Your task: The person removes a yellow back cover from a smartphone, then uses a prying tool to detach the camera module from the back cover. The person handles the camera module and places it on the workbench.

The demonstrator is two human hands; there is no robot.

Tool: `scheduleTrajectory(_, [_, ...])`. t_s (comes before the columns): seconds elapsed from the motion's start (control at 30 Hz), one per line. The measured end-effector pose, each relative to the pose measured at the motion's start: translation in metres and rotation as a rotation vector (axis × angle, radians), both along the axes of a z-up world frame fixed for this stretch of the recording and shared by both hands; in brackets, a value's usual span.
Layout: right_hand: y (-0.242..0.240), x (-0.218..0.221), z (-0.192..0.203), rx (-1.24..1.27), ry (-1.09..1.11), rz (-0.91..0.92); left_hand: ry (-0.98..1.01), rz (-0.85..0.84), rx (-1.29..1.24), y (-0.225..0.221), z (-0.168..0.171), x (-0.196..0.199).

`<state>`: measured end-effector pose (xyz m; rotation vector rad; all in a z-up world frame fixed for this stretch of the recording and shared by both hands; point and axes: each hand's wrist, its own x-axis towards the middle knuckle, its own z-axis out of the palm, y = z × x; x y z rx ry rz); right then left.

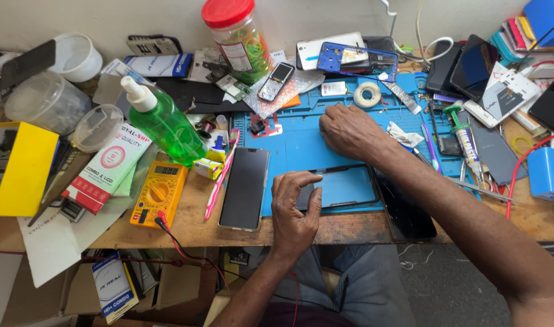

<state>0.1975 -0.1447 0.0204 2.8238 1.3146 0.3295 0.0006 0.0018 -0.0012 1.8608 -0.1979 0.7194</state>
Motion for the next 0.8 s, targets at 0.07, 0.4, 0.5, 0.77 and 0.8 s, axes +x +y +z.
scheduleTrajectory(0.07, [-0.008, 0.004, -0.002, 0.068, -0.003, 0.002, -0.003, -0.002, 0.0, 0.001, 0.001, 0.0])
scheduleTrajectory(0.4, [-0.04, 0.033, 0.029, 0.305, 0.191, -0.215, -0.009, 0.006, 0.011, 0.0, -0.003, 0.0])
scheduleTrajectory(0.5, [-0.031, 0.042, 0.021, 0.229, 0.052, -0.069, -0.012, 0.004, 0.024, 0.0, -0.004, 0.001])
scheduleTrajectory(0.77, [-0.01, 0.059, 0.006, 0.108, 0.017, -0.062, 0.002, -0.007, 0.042, -0.002, -0.007, 0.002])
scheduleTrajectory(0.8, [-0.01, 0.058, 0.005, 0.127, 0.006, -0.053, 0.006, -0.012, 0.039, -0.002, -0.007, 0.002])
